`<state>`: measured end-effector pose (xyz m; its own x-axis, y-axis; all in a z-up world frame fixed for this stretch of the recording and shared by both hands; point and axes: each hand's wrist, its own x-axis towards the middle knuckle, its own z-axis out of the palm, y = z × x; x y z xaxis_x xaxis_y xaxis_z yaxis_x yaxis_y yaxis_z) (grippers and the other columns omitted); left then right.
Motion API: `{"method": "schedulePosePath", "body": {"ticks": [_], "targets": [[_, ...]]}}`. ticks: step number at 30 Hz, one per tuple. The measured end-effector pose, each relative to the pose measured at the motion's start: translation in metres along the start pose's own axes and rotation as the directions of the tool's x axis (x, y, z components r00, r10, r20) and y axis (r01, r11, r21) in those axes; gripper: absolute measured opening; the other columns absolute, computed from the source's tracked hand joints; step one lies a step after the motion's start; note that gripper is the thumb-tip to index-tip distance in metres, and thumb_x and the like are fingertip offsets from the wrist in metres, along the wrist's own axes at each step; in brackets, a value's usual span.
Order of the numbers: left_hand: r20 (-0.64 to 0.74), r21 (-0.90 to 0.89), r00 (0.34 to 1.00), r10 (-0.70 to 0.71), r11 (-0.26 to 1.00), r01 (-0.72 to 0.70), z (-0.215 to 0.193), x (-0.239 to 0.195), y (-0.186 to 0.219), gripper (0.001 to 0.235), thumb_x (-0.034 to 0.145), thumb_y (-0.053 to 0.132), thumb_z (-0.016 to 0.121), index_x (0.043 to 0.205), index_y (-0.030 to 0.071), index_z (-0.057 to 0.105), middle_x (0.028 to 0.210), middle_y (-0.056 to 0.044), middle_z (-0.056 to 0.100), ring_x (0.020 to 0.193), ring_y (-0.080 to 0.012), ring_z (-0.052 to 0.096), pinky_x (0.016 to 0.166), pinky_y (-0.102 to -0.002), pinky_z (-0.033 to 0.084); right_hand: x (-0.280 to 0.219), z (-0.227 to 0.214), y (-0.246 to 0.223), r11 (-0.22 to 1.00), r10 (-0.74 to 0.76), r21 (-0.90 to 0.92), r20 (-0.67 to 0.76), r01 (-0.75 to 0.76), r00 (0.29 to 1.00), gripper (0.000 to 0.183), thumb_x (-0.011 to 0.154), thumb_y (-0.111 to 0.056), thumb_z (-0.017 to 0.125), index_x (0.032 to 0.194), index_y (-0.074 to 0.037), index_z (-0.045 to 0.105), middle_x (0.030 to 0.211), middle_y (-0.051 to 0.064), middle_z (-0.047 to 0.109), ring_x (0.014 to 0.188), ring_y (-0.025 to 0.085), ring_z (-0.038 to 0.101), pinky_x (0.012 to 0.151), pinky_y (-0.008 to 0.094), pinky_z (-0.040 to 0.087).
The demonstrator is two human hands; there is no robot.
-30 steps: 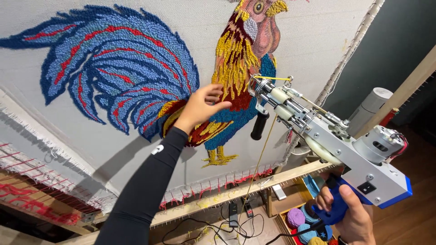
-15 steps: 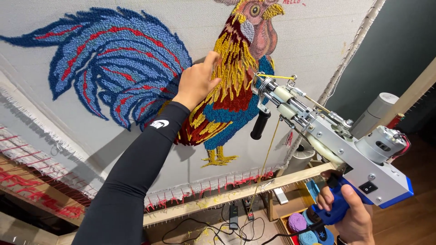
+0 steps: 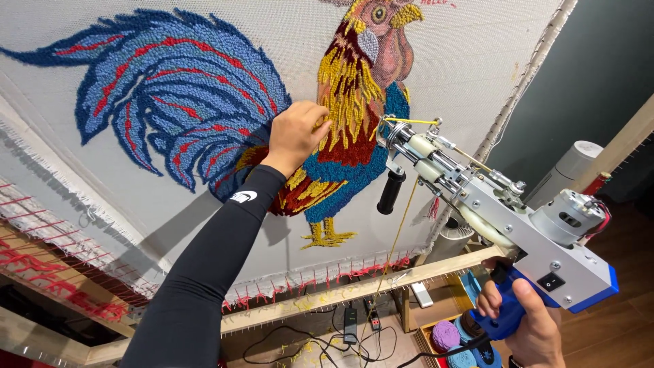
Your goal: The person uses an electric tufting gun to punch yellow yarn into a stretched fabric backing, filling in the body of a rooster design on a large wall-mounted rug. They then set the gun down and use scissors to trim and even out the tufted yarn surface.
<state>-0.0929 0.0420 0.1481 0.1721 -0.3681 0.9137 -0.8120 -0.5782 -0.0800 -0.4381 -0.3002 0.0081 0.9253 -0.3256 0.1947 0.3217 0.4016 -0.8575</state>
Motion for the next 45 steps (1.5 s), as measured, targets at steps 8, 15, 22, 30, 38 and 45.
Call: {"method": "schedulePosePath", "body": {"ticks": [8,15,22,30,38,45], "targets": [[-0.025,0.109,0.999,0.035,0.994,-0.033,0.014,0.001,0.0,0.009,0.095,0.017,0.072,0.099,0.01,0.068,0.092,-0.005,0.065,0.088,-0.0259,0.065,0.075,-0.037,0.053,-0.004,0.001,-0.006,1.0,0.024,0.014,-0.003,-0.024,1.0,0.062,0.094,-0.038,0.065,0.136,0.005,0.05,0.077,0.012,0.05,0.064,0.022,0.047,0.066,0.041,0.043],[-0.061,-0.292,0.984,-0.169,0.945,0.144,-0.031,0.008,0.0,0.008,0.106,0.011,0.064,0.104,0.003,0.064,0.094,-0.01,0.062,0.082,-0.0246,0.064,0.076,-0.036,0.053,-0.007,-0.008,-0.004,1.0,-0.023,-0.006,0.012,0.023,1.0,0.064,0.095,-0.036,0.067,0.136,0.009,0.049,0.078,0.014,0.05,0.064,0.022,0.047,0.064,0.041,0.042],[0.056,-0.291,0.98,-0.189,0.936,0.197,-0.045,-0.021,-0.005,0.01,0.1,0.014,0.072,0.102,0.005,0.069,0.091,-0.011,0.068,0.075,-0.0237,0.068,0.067,-0.035,0.054,-0.006,0.001,-0.005,1.0,0.014,0.0,-0.005,-0.014,1.0,0.064,0.094,-0.037,0.066,0.137,0.007,0.049,0.078,0.013,0.049,0.064,0.021,0.047,0.064,0.041,0.043],[0.266,-0.176,0.928,-0.261,0.934,0.312,-0.025,-0.061,-0.01,0.011,0.093,0.015,0.064,0.087,0.011,0.072,0.084,-0.007,0.07,0.071,-0.0274,0.069,0.065,-0.039,0.055,-0.003,0.003,0.004,0.999,0.049,0.019,-0.005,-0.049,0.999,0.063,0.093,-0.037,0.066,0.138,0.003,0.048,0.078,0.013,0.049,0.064,0.021,0.047,0.065,0.042,0.043],[0.385,-0.307,0.922,0.04,0.948,0.087,-0.028,-0.08,0.025,0.026,0.093,0.029,0.064,0.081,0.008,0.074,0.095,-0.008,0.073,0.083,-0.0287,0.07,0.069,-0.042,0.054,-0.005,0.015,0.01,0.996,0.087,0.018,-0.011,-0.087,0.996,0.064,0.094,-0.037,0.065,0.139,0.004,0.048,0.077,0.012,0.049,0.063,0.021,0.047,0.065,0.041,0.043],[0.585,-0.24,0.808,-0.074,0.935,0.26,-0.03,-0.085,0.04,0.031,0.086,0.036,0.069,0.073,0.009,0.076,0.09,-0.003,0.076,0.081,-0.026,0.071,0.068,-0.037,0.055,-0.005,0.014,0.019,0.997,0.076,0.027,0.039,-0.077,0.996,0.066,0.095,-0.036,0.066,0.136,0.012,0.049,0.077,0.013,0.05,0.063,0.021,0.048,0.063,0.04,0.043]]}}
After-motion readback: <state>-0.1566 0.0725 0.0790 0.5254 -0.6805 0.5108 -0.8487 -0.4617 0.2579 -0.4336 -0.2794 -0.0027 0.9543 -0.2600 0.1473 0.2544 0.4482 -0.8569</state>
